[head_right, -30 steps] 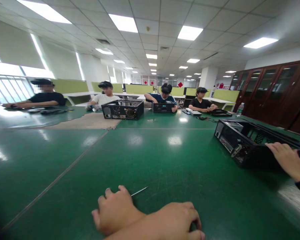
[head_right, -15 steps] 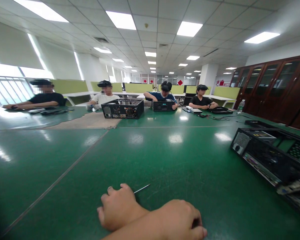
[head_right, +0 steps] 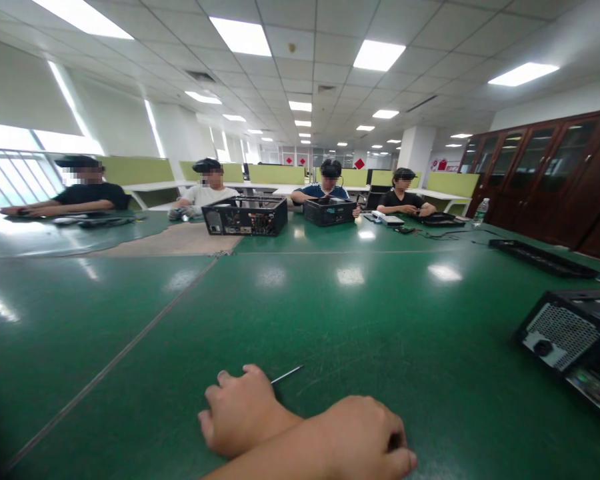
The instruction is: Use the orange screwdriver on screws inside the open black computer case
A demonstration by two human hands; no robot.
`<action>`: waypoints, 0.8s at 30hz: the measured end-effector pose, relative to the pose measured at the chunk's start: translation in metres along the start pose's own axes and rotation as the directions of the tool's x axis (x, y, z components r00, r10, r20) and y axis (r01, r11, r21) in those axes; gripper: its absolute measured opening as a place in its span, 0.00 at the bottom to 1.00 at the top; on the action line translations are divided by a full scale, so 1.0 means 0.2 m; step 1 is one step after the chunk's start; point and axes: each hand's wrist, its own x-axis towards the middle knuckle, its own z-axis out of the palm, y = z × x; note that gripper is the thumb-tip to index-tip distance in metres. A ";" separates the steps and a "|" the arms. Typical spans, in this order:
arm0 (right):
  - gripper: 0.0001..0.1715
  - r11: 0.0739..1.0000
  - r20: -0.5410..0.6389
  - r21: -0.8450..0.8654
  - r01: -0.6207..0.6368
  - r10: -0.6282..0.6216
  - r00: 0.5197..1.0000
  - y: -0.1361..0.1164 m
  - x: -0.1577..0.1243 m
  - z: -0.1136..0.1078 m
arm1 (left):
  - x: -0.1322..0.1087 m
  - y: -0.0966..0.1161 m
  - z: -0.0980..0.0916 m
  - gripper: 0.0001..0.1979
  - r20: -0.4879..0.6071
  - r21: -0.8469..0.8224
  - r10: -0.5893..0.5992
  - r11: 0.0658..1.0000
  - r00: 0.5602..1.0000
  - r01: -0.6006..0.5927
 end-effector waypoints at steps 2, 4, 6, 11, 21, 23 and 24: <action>0.16 1.000 -0.001 0.001 -0.001 0.001 1.000 0.00 0.00 0.00 | 0.00 0.00 0.00 0.22 0.012 0.000 -0.005 1.000 1.000 0.005; 0.16 1.000 0.005 0.000 -0.001 0.001 1.000 0.00 0.00 0.00 | 0.00 0.00 -0.01 0.22 0.028 0.002 -0.015 1.000 0.999 0.015; 0.16 1.000 0.014 -0.002 0.000 0.000 1.000 0.00 0.00 -0.01 | 0.00 0.01 -0.01 0.22 0.040 0.001 -0.025 1.000 0.999 0.025; 0.16 1.000 0.019 0.002 0.001 -0.001 1.000 0.00 0.00 -0.01 | -0.01 0.02 -0.02 0.22 0.019 0.002 -0.025 1.000 0.999 0.025; 0.16 0.999 0.005 -0.021 0.036 -0.036 0.999 0.02 0.00 -0.02 | -0.05 0.04 -0.06 0.17 -0.215 0.133 0.168 0.981 0.962 -0.142; 0.14 1.000 -0.006 -0.017 0.002 -0.002 1.000 0.03 0.00 -0.05 | -0.11 0.01 -0.20 0.17 -0.340 0.227 0.203 0.965 0.918 -0.130; 0.13 1.000 -0.016 -0.019 -0.023 0.023 1.000 0.03 0.01 -0.06 | -0.14 -0.03 -0.30 0.17 -0.396 0.257 0.197 0.961 0.897 -0.098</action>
